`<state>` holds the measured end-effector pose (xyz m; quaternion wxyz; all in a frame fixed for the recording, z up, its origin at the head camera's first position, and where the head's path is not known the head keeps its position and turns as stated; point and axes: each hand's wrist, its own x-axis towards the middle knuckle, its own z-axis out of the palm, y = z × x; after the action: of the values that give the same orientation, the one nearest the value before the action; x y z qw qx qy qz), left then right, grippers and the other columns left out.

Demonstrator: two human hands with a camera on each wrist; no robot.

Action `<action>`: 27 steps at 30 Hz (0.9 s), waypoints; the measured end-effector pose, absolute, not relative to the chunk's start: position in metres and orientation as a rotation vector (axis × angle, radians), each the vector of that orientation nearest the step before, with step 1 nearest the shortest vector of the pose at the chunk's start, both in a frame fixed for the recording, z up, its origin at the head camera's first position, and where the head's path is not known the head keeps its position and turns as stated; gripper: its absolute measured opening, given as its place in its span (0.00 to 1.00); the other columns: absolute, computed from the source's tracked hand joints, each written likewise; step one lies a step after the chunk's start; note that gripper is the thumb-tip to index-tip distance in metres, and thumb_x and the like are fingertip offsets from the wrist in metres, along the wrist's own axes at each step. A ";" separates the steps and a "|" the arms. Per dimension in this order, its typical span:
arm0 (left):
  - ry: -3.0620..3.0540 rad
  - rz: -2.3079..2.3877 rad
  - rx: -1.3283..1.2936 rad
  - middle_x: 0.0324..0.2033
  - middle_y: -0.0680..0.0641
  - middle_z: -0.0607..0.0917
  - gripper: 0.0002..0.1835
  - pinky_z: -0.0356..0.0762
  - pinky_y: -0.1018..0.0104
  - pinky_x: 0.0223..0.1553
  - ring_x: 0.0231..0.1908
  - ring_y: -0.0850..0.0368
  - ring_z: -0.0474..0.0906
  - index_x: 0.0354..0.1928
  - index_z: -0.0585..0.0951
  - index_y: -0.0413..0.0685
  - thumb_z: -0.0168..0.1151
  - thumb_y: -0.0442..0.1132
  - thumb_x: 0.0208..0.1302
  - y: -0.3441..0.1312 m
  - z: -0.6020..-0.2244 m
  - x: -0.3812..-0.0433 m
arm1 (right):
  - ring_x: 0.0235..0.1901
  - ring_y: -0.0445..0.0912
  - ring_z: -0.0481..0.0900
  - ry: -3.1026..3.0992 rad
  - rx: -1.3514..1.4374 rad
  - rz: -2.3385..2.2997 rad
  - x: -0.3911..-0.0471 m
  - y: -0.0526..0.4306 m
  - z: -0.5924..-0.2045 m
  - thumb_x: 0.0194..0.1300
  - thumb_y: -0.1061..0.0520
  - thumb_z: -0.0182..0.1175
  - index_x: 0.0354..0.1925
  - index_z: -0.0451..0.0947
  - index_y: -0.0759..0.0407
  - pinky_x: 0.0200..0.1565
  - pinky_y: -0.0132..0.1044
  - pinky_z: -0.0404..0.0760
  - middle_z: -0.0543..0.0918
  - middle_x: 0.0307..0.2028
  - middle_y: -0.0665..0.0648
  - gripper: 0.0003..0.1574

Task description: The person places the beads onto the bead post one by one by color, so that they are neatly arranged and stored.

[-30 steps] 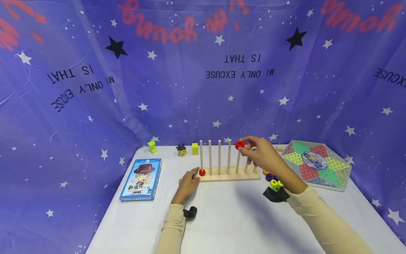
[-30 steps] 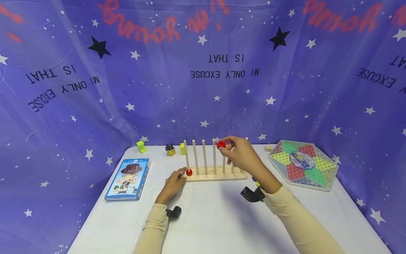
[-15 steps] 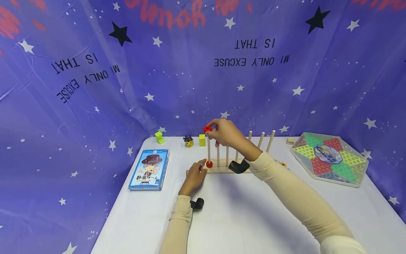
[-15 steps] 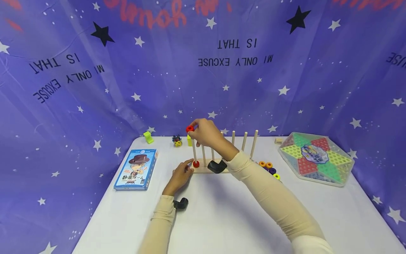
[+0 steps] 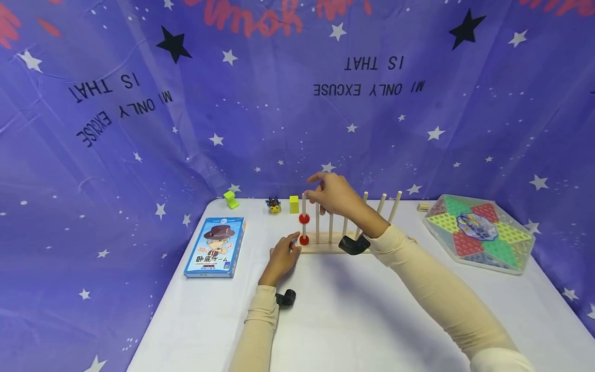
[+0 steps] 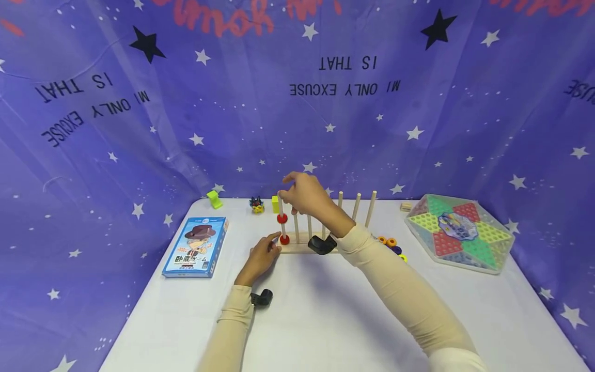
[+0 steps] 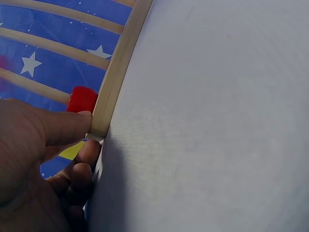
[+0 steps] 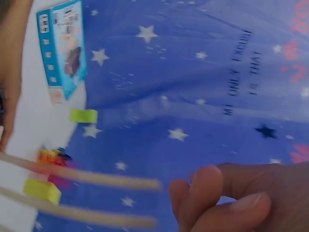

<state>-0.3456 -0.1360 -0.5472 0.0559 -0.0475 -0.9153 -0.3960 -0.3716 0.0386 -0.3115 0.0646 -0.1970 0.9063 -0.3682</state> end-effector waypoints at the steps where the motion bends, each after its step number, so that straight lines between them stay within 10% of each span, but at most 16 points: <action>1: -2.781 -1.200 -0.144 0.30 0.53 0.74 0.24 0.58 0.61 0.33 0.30 0.59 0.67 0.63 0.74 0.51 0.60 0.37 0.65 -0.135 -0.548 -0.346 | 0.16 0.50 0.80 2.749 -0.585 -1.142 -0.369 0.047 -0.307 0.67 0.50 0.60 0.59 0.72 0.55 0.14 0.39 0.78 0.83 0.26 0.53 0.24; 10: -2.774 -1.234 -0.158 0.31 0.52 0.75 0.24 0.59 0.59 0.34 0.34 0.56 0.71 0.64 0.73 0.50 0.59 0.37 0.65 -0.133 -0.550 -0.350 | 0.18 0.53 0.76 2.906 -0.395 -1.448 -0.323 0.179 -0.282 0.66 0.42 0.59 0.56 0.74 0.48 0.13 0.38 0.73 0.82 0.33 0.57 0.24; 27: -2.783 -1.255 -0.147 0.33 0.51 0.76 0.24 0.58 0.59 0.33 0.31 0.56 0.68 0.64 0.73 0.49 0.58 0.38 0.66 -0.135 -0.551 -0.350 | 0.15 0.43 0.70 2.499 0.328 -1.487 -0.260 0.312 -0.512 0.66 0.51 0.58 0.62 0.54 0.63 0.14 0.34 0.73 0.82 0.28 0.59 0.36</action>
<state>-0.3502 -0.1351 -0.5514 0.0425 -0.0481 -0.9097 -0.4103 -0.2596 0.3124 -0.5123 0.1075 0.1114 0.8490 -0.5051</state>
